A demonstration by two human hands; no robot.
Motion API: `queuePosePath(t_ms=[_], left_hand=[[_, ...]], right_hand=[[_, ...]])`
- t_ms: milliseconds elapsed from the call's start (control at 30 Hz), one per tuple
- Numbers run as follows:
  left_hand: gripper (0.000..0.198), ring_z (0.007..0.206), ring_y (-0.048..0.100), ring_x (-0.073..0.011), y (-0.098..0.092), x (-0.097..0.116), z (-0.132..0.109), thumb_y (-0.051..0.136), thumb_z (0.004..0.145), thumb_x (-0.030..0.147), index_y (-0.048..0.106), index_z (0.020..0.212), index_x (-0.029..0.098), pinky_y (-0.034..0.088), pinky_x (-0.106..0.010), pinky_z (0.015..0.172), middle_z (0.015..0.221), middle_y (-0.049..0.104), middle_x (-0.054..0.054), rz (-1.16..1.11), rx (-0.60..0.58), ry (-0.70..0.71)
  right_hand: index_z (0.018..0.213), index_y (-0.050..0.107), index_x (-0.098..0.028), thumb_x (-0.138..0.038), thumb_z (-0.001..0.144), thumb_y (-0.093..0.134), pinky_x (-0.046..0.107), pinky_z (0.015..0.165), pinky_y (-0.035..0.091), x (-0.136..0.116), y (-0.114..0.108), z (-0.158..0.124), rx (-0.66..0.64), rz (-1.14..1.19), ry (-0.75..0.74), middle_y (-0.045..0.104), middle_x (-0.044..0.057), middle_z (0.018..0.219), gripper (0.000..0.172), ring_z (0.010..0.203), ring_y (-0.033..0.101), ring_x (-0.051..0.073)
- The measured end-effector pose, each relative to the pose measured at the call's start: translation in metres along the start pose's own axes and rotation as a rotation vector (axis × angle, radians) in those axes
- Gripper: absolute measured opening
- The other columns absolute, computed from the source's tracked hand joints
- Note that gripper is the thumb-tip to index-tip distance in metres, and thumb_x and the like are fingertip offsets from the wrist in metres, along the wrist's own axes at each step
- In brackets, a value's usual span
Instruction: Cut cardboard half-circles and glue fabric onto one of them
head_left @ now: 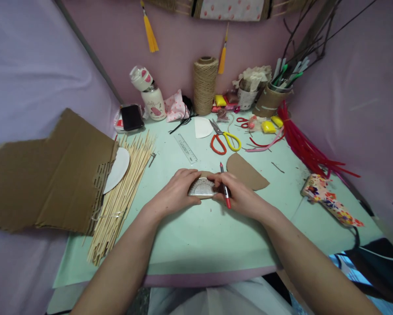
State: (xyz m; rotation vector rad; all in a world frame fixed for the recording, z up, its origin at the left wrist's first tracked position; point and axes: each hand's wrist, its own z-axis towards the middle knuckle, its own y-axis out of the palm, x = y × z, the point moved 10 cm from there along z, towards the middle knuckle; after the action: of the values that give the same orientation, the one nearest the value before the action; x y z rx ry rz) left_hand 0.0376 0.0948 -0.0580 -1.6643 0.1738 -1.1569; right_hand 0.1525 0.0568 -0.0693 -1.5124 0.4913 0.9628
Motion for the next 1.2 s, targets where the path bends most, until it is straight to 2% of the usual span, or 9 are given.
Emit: queuePosePath(t_ms=[133, 333, 767, 1033, 1200], left_hand=[[0.065, 0.121, 0.048, -0.0300, -0.0004, -0.0013, -0.0004, 0.077, 0.067, 0.027, 0.052, 0.127, 0.026, 0.040, -0.045, 0.102, 0.129, 0.057, -0.008, 0.004, 0.004, 0.001], [0.066, 0.122, 0.047, -0.0295, 0.0010, 0.0000, -0.0004, 0.076, 0.068, 0.027, 0.050, 0.129, 0.025, 0.040, -0.044, 0.102, 0.130, 0.055, -0.008, 0.019, -0.017, 0.012], [0.066, 0.123, 0.044, -0.0291, 0.0022, 0.0000, -0.0005, 0.076, 0.070, 0.028, 0.048, 0.130, 0.022, 0.038, -0.045, 0.103, 0.133, 0.053, -0.009, 0.023, -0.038, 0.008], [0.066, 0.123, 0.045, -0.0292, 0.0032, -0.0013, -0.0008, 0.076, 0.070, 0.028, 0.048, 0.130, 0.024, 0.038, -0.046, 0.103, 0.132, 0.054, -0.008, 0.017, -0.035, 0.007], [0.065, 0.124, 0.044, -0.0291, 0.0036, -0.0021, -0.0006, 0.075, 0.070, 0.028, 0.048, 0.130, 0.024, 0.039, -0.046, 0.103, 0.133, 0.053, -0.008, 0.015, -0.034, 0.005]], right_hand=[[0.089, 0.046, -0.025, -0.015, 0.082, 0.056, 0.037, 0.079, 0.045, 0.0021, 0.0001, -0.0001, -0.002, -0.009, 0.007, 0.059, 0.005, 0.105, 0.016, 0.097, 0.055, 0.023], [0.088, 0.046, -0.025, -0.012, 0.084, 0.052, 0.040, 0.087, 0.044, 0.0040, -0.0010, 0.0000, -0.004, 0.027, 0.025, 0.059, 0.005, 0.109, 0.015, 0.106, 0.054, 0.024], [0.089, 0.045, -0.025, -0.013, 0.086, 0.053, 0.039, 0.086, 0.045, 0.0028, -0.0001, -0.0014, -0.011, 0.003, 0.008, 0.058, 0.005, 0.105, 0.014, 0.109, 0.052, 0.023], [0.088, 0.045, -0.025, -0.014, 0.086, 0.053, 0.040, 0.088, 0.044, 0.0035, 0.0002, -0.0016, -0.016, 0.017, 0.003, 0.058, 0.006, 0.114, 0.014, 0.113, 0.050, 0.023], [0.088, 0.045, -0.025, -0.013, 0.086, 0.054, 0.040, 0.088, 0.044, 0.0035, 0.0002, -0.0021, -0.013, 0.008, -0.009, 0.058, 0.006, 0.115, 0.015, 0.109, 0.052, 0.023]])
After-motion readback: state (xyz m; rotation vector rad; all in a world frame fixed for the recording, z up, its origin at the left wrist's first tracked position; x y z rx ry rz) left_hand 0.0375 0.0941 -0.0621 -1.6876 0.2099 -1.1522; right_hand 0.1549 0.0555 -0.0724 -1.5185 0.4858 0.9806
